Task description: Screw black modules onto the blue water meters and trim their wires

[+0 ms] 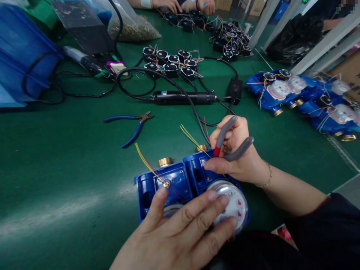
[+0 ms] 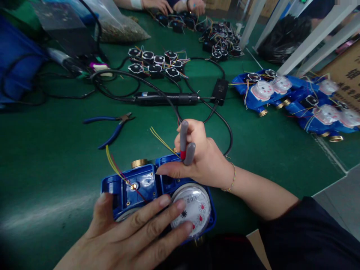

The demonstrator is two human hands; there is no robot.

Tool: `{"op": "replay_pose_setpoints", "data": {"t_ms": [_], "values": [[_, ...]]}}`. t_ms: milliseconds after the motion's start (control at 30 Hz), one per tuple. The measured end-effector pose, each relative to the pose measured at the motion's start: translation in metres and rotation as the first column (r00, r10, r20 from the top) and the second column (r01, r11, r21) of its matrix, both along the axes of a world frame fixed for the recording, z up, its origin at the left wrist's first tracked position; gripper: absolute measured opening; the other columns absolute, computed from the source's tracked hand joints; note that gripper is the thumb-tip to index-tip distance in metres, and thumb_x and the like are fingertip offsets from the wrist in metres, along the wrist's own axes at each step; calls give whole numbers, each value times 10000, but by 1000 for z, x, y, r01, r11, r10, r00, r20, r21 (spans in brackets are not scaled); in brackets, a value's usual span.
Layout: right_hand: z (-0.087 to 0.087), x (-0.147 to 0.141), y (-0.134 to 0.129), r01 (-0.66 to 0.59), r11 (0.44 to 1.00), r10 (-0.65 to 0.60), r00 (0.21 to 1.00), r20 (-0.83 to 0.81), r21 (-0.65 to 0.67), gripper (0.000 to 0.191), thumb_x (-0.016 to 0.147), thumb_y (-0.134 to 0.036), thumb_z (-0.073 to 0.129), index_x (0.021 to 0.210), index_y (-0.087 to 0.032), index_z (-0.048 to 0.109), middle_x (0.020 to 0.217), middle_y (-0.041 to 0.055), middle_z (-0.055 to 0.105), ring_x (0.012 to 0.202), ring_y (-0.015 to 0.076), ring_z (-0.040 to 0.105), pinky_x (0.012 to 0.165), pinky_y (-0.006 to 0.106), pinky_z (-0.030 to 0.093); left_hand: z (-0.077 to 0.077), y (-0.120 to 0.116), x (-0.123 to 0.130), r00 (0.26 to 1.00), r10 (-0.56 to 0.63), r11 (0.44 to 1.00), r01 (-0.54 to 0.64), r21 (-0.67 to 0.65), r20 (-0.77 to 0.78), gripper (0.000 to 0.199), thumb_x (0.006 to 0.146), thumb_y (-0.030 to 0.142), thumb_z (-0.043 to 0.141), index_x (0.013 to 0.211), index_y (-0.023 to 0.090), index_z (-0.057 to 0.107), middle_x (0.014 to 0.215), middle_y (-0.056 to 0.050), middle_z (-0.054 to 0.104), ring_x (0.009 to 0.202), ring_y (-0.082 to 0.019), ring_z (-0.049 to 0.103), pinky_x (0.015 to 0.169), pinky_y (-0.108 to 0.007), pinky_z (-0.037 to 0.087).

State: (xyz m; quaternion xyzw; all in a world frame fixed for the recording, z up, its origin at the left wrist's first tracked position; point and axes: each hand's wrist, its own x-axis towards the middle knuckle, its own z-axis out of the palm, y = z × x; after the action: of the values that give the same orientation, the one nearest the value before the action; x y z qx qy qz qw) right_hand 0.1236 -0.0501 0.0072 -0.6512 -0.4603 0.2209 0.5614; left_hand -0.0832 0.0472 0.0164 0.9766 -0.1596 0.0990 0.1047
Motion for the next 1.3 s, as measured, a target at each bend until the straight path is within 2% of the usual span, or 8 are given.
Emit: {"op": "replay_pose_setpoints", "data": {"t_ms": [100,233,767,967,1067,1200,1267,1300], "values": [[-2,-1,1,23,1000,-22,999,24,-14,606,696,-440,775,1049,-264,316,790,-47,479,582,96,485,478,223,356,6,7,10,997,-23,993,31,115,-68,607,818,491,501,1370,322,315,1427,76,390,1362,-222,208,1067,-617,-164],[-6,-3,2,48,998,-46,998,48,-45,590,700,-486,758,1037,-270,325,791,-42,471,575,99,466,459,218,329,4,10,6,996,-71,982,79,173,-54,559,864,494,435,1378,323,297,1438,69,379,1353,-225,193,1055,-635,-150],[-6,-7,3,110,992,-111,994,-3,-63,664,652,-498,788,1057,-264,318,743,-44,484,545,103,471,447,222,339,6,10,8,997,-71,988,72,139,-10,493,897,474,396,1356,301,347,1406,38,430,1287,-219,356,1054,-634,-158],[-1,-5,-1,30,999,-32,998,-61,-34,684,639,-528,785,1067,-262,323,784,-35,500,568,101,479,457,225,357,8,9,9,996,-86,989,89,115,-30,542,869,507,440,1360,301,340,1413,36,412,1255,-233,402,1046,-620,-185],[9,-3,-5,-8,999,12,994,-105,39,691,653,-475,795,1109,-293,310,813,-40,497,539,76,436,443,215,342,13,8,7,998,-27,998,30,47,-56,484,865,471,483,1322,342,388,1384,63,448,1225,-238,454,1050,-632,-167],[27,5,-7,118,984,-103,988,-116,135,762,679,-511,755,1223,-330,253,848,-27,501,515,75,381,420,224,322,18,32,-1,996,74,987,-80,-138,-44,474,889,498,400,1323,309,385,1355,26,498,1246,-261,447,1072,-652,-105],[33,11,-6,168,976,-153,982,-111,137,916,661,-550,746,1326,-337,153,884,-10,510,551,97,406,430,235,334,13,53,-2,957,270,940,-286,-187,-107,497,886,498,378,1338,294,368,1371,-5,482,1264,-267,422,1109,-610,-40],[35,15,-6,175,976,-161,981,-112,132,981,655,-549,749,1361,-335,103,907,0,513,577,108,423,440,239,345,8,63,-2,898,414,865,-440,-242,-151,482,876,468,415,1329,305,380,1367,-4,477,1271,-265,409,1125,-581,5]]}}
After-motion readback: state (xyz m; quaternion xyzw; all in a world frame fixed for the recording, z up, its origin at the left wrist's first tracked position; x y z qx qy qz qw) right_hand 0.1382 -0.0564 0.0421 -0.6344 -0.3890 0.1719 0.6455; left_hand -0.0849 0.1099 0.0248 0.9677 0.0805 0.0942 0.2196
